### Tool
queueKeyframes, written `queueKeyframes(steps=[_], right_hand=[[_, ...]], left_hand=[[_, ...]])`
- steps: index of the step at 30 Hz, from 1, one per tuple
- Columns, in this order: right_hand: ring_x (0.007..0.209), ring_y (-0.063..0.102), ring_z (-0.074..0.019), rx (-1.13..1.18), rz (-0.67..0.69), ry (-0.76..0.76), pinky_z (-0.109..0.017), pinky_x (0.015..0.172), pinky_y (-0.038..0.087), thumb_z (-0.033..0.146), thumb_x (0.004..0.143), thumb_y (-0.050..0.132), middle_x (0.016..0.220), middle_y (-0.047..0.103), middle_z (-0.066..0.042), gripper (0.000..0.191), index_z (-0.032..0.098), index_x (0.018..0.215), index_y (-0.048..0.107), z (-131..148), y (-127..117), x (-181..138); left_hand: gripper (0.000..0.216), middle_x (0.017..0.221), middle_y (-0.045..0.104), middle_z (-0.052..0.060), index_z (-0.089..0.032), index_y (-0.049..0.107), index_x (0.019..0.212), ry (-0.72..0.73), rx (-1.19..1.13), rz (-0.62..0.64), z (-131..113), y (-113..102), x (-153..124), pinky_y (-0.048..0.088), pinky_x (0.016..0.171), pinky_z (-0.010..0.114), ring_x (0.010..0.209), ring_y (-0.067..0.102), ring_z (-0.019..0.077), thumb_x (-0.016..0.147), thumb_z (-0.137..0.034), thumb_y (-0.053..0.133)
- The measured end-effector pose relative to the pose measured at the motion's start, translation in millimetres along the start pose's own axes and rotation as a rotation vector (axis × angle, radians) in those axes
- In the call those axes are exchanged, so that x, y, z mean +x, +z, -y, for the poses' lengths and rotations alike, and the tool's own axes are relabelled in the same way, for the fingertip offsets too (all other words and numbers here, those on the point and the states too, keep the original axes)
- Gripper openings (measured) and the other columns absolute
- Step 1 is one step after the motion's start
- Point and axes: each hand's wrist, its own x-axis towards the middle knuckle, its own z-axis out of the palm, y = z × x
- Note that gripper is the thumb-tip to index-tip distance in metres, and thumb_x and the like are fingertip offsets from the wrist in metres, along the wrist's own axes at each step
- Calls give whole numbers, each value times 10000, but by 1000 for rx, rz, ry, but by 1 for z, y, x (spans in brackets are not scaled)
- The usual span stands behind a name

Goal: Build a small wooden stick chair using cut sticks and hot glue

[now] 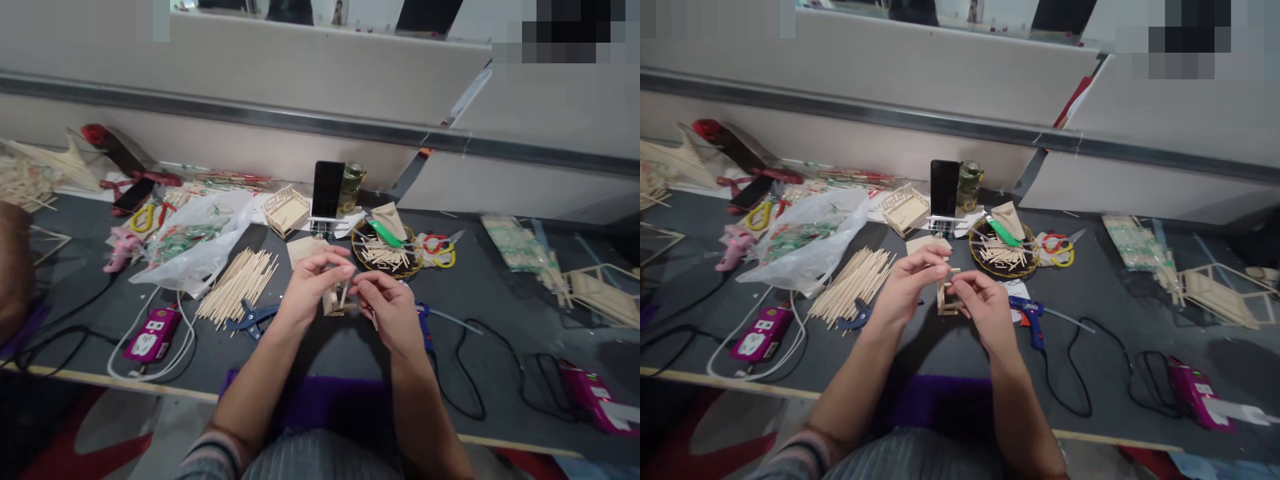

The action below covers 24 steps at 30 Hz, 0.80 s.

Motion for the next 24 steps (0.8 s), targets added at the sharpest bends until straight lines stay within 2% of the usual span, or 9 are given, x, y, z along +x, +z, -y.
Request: queueKeyframes(steps=[3, 7, 11, 14, 16, 19, 24], right_hand=[[466, 457, -79, 104, 42, 91, -189, 395, 335, 426, 715, 783, 634, 639, 5, 278, 182, 773, 664, -4, -7, 12], [467, 418, -70, 70, 21, 84, -190, 420, 323, 414, 689, 801, 561, 554, 40, 270, 182, 716, 666, -13, -13, 22], [480, 428, -73, 32, 11, 138, -194, 435, 319, 423, 689, 800, 561, 571, 28, 278, 182, 686, 663, -21, -21, 31], [479, 448, -71, 46, -10, 196, -190, 438, 335, 428, 653, 822, 580, 605, 19, 292, 183, 692, 666, -29, -24, 36], [472, 440, -68, 27, -5, 206, -189, 435, 329, 428, 661, 818, 575, 614, 17, 287, 182, 699, 675, -36, -24, 38], [473, 439, -70, -15, 15, 202, -195, 435, 328, 421, 689, 802, 572, 625, 12, 264, 181, 722, 697, -44, -23, 39], [459, 437, -76, -50, -5, 213, -207, 413, 308, 402, 663, 814, 561, 620, 11, 255, 178, 735, 717, -49, -24, 37]], left_hand=[[83, 987, 682, 49, -193, 761, 686, -49, -12, 42, 20, 14, 13, 467, 868, 298, 973, 607, 182, 658, -246, 818], [81, 996, 676, 64, -190, 757, 692, -64, 20, 57, 33, 15, 20, 476, 886, 321, 1001, 611, 202, 686, -257, 802], [139, 1146, 679, 100, -208, 775, 873, 76, 264, 62, 32, 4, 23, 450, 968, 372, 1137, 586, 249, 796, -316, 735], [174, 1103, 707, 91, -227, 763, 971, 199, 470, 15, 32, -11, 27, 418, 1009, 387, 1128, 593, 243, 855, -319, 671], [162, 1024, 727, 83, -214, 761, 939, 173, 542, 61, 34, -22, 30, 429, 987, 375, 1056, 625, 232, 867, -307, 650], [179, 1000, 731, 80, -193, 753, 948, 56, 551, 171, 40, -33, 31, 461, 926, 343, 979, 655, 214, 872, -310, 641], [197, 994, 738, 73, -188, 745, 975, -8, 494, 263, 49, -35, 30, 476, 893, 310, 957, 662, 196, 881, -318, 631]])
